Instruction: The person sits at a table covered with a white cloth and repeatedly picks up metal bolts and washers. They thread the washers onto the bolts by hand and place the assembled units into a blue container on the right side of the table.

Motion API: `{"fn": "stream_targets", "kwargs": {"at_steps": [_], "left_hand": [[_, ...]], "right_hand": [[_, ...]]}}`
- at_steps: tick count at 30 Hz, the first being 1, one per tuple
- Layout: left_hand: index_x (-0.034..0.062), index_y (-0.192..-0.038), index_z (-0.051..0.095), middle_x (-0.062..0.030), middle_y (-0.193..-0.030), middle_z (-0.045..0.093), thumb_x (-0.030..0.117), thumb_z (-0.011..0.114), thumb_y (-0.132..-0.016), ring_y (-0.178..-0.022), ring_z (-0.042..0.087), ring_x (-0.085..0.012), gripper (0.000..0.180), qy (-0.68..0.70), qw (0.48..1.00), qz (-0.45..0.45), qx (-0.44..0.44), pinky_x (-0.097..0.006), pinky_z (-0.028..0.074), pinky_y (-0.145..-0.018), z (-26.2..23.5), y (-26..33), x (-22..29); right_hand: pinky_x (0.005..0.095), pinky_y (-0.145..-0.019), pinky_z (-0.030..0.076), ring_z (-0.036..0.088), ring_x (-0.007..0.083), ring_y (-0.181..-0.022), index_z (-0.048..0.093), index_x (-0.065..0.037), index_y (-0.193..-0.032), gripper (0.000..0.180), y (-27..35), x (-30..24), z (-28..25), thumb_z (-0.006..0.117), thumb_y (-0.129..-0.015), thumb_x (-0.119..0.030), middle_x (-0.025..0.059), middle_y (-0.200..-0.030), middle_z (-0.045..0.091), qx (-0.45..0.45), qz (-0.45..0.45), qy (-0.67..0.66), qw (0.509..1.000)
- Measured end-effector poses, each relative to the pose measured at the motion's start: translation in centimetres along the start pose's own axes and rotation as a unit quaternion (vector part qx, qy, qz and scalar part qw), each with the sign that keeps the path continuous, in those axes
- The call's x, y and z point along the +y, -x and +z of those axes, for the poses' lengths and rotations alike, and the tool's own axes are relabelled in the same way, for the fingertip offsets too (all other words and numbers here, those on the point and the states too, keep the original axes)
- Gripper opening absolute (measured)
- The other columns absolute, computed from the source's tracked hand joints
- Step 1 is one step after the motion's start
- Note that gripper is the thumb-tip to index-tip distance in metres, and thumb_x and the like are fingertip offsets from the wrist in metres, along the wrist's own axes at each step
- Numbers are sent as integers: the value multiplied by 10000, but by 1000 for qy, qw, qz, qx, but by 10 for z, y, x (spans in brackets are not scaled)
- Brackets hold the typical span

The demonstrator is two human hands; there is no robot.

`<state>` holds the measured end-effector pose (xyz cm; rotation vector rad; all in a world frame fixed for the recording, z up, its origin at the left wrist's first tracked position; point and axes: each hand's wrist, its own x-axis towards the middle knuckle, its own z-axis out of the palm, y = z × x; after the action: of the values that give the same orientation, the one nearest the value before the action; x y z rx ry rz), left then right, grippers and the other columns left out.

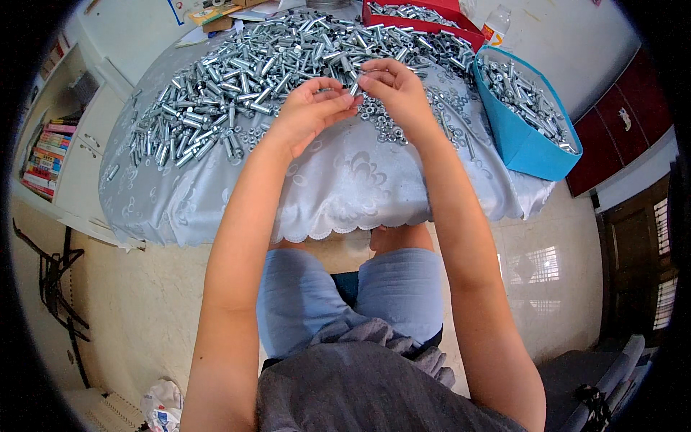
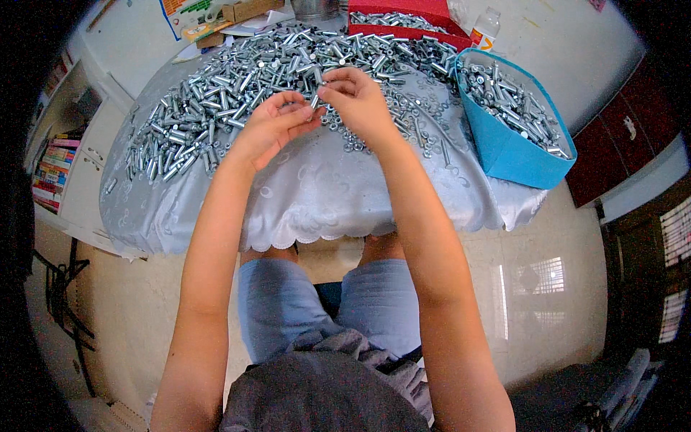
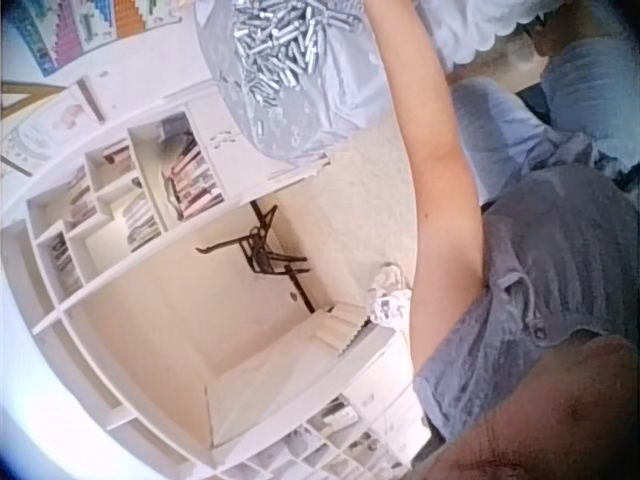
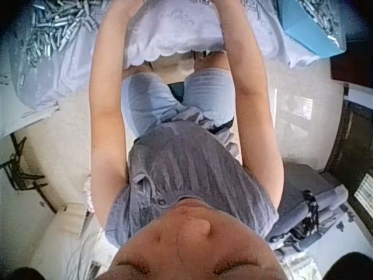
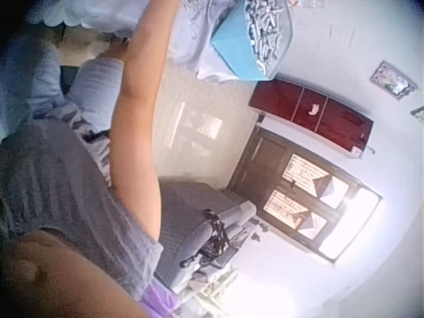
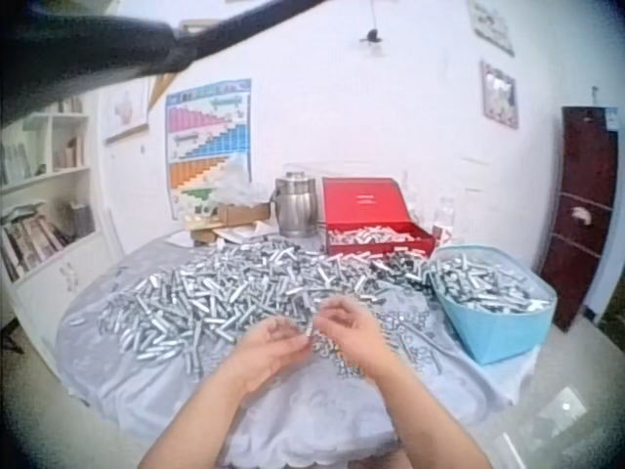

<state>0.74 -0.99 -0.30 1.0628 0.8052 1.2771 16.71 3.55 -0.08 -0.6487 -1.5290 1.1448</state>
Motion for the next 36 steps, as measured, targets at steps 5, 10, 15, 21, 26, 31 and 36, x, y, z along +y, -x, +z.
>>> {"fn": "stream_targets", "kwargs": {"at_steps": [5,10,15,21,26,31,36], "left_hand": [[27,-1028,454,-84,-970,554,66,611,-781,-882,574,-171,296,-91,995,-6,34,-291,487,-800,-1,2,1],[17,-1091,469,-86,-961,572,93,589,-803,-847,576,-152,322,-71,994,61,58,-274,485,-783,-1,0,-3],[18,-1052,530,-69,-899,591,159,601,-809,-824,582,-137,290,-68,989,73,113,-256,481,-769,-9,-4,-1],[43,-863,579,-7,-702,534,374,598,-800,-644,512,-95,338,-231,959,85,141,-220,426,-605,-6,-4,-5],[78,-657,523,20,-590,454,509,513,-812,-526,406,-76,458,-273,955,68,92,-224,341,-502,0,-2,-8],[104,-578,454,27,-504,394,531,505,-804,-458,357,-75,486,-217,968,38,117,-233,318,-469,-4,-4,-8],[130,-520,378,33,-472,343,502,494,-815,-404,320,-78,489,-167,957,43,231,-233,263,-406,-5,-7,-3]], "right_hand": [[245,-673,444,557,111,-757,592,-18,-998,260,0,4,3,585,-792,-176,55,-855,619,-76,-45,120,989],[243,-644,447,550,106,-724,593,-28,-1013,255,9,-3,11,582,-798,-165,60,-891,607,-116,-45,108,986],[224,-619,449,562,105,-675,593,4,-974,198,6,1,5,565,-809,-103,55,-797,609,-78,-21,102,991],[220,-607,446,560,99,-658,588,39,-890,178,4,0,3,553,-824,-122,52,-718,603,-69,2,82,994],[220,-583,433,550,92,-642,596,23,-839,181,4,-1,3,548,-832,-151,40,-691,599,-73,-1,92,993],[216,-551,406,518,81,-609,611,6,-810,189,6,-7,6,552,-833,-172,30,-682,596,-49,-45,114,991],[211,-542,394,503,74,-603,617,6,-803,190,2,-11,-1,574,-811,-179,27,-669,592,13,-41,109,993]]}}
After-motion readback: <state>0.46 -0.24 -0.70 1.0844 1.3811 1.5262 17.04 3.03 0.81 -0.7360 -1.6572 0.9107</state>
